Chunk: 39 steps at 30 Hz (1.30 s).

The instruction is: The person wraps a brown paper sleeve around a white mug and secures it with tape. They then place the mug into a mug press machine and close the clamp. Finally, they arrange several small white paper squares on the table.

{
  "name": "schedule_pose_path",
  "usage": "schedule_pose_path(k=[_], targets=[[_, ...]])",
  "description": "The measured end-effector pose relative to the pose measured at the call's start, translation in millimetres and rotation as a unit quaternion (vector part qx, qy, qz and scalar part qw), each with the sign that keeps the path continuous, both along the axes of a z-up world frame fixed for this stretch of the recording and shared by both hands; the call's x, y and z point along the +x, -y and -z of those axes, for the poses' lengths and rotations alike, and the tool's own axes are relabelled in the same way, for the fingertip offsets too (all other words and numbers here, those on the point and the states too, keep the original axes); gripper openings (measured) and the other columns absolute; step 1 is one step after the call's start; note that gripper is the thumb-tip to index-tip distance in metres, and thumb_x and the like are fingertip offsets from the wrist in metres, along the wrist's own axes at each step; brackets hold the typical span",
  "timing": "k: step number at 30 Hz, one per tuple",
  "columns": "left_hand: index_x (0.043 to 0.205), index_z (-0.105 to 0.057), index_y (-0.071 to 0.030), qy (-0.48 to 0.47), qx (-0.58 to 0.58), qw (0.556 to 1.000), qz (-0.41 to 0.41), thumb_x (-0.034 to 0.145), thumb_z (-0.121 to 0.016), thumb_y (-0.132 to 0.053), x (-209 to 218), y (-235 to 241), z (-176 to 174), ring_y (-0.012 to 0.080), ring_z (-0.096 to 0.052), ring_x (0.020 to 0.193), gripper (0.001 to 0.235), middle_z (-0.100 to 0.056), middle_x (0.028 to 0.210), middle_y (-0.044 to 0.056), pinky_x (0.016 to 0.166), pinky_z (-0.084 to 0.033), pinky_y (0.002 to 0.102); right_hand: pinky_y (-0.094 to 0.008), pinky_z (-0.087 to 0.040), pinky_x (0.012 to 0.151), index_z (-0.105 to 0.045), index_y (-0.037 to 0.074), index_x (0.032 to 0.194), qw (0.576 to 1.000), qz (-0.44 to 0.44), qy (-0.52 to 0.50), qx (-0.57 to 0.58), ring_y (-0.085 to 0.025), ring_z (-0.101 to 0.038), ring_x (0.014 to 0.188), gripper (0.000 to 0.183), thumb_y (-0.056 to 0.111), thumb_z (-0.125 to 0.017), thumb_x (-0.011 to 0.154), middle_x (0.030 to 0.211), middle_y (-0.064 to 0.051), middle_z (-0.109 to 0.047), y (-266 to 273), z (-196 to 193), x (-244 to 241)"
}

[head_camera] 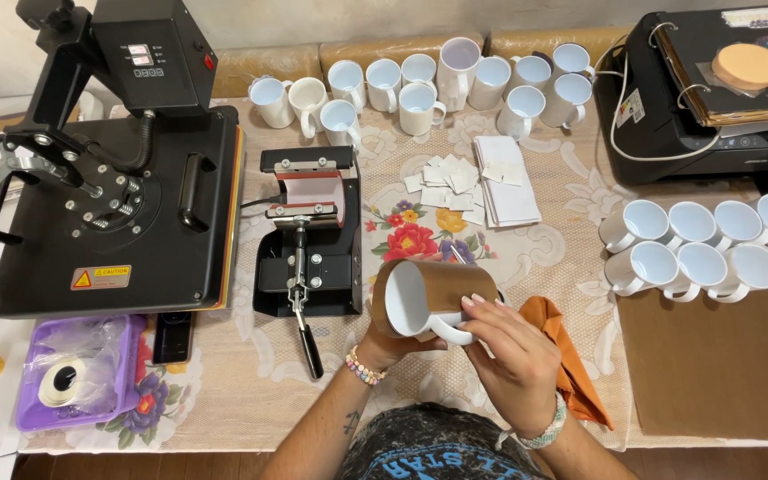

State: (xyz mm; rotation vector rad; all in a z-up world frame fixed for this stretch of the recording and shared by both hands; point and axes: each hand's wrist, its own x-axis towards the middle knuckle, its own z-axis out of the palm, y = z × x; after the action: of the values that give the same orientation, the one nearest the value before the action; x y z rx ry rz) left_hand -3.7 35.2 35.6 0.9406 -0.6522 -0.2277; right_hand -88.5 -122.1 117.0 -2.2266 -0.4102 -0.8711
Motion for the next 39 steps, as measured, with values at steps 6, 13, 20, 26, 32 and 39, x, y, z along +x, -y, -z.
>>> schedule_pose_path(k=[6, 13, 20, 26, 32, 39], targets=[[0.151, -0.031, -0.013, -0.008, 0.05, 0.998, 0.036, 0.074, -0.089, -0.016, 1.3, -9.1, -1.5, 0.0345, -0.037, 0.147, 0.097, -0.035, 0.158, 0.015, 0.123, -0.033, 0.059, -0.041, -0.062, 0.099, -0.075, 0.003, 0.098, 0.998, -0.018, -0.008, 0.066, -0.026, -0.076, 0.101, 0.019, 0.0, -0.08, 0.079, 0.105, -0.014, -0.076, 5.0, 2.6, -2.7], [0.147, -0.038, -0.011, 0.11, 0.086, 0.99, -0.022, 0.07, -0.091, -0.03, 4.2, -17.3, -37.2, 0.034, -0.045, 0.143, 0.095, -0.045, 0.152, 0.016, 0.127, -0.033, 0.056, -0.037, -0.064, 0.097, -0.074, 0.002, 0.094, 0.984, -0.059, -0.055, 0.158, -0.024, -0.077, 0.097, 0.015, -0.004, -0.076, 0.08, 0.102, -0.014, -0.076, 18.3, -9.4, 0.1], [0.145, -0.04, -0.013, 0.147, 0.058, 0.987, -0.025, 0.086, -0.084, -0.025, 5.6, -18.8, -47.5, 0.0351, -0.041, 0.147, 0.075, -0.044, 0.151, 0.019, 0.13, -0.03, 0.053, -0.04, -0.063, 0.098, -0.072, 0.003, 0.09, 0.995, -0.086, 0.007, 0.056, -0.026, -0.076, 0.101, 0.005, 0.005, -0.072, 0.085, 0.108, -0.015, -0.074, 26.6, -24.9, 2.4], [0.159, -0.021, -0.015, 0.158, 0.135, 0.977, 0.04, 0.072, -0.082, -0.049, 9.7, -40.5, -71.1, 0.0334, -0.033, 0.154, 0.111, -0.026, 0.166, 0.016, 0.131, -0.027, 0.052, -0.041, -0.063, 0.092, -0.073, 0.001, 0.091, 0.993, -0.082, 0.064, -0.046, -0.03, -0.075, 0.1, 0.006, 0.002, -0.067, 0.09, 0.106, -0.016, -0.074, 39.7, -26.8, 6.3], [0.148, -0.042, -0.014, 0.387, 0.358, 0.834, -0.162, 0.092, -0.068, 0.001, 10.9, -38.9, -66.5, 0.0317, -0.047, 0.146, 0.063, -0.047, 0.155, 0.014, 0.128, -0.037, 0.048, -0.043, -0.061, 0.094, -0.072, -0.001, 0.099, 0.982, -0.092, 0.091, -0.135, -0.034, -0.074, 0.105, 0.012, 0.002, -0.062, 0.094, 0.11, -0.018, -0.073, 49.2, -17.1, 7.9], [0.126, -0.065, -0.004, 0.559, 0.31, 0.726, -0.255, 0.09, -0.086, -0.012, 12.1, -16.4, -69.9, 0.0372, -0.071, 0.116, 0.041, -0.067, 0.127, 0.024, 0.095, -0.066, 0.044, -0.047, -0.058, 0.098, -0.067, -0.001, 0.097, 0.976, -0.123, 0.098, -0.153, -0.039, -0.068, 0.114, 0.015, 0.005, -0.053, 0.099, 0.117, -0.02, -0.07, 43.6, -17.1, 6.3]])
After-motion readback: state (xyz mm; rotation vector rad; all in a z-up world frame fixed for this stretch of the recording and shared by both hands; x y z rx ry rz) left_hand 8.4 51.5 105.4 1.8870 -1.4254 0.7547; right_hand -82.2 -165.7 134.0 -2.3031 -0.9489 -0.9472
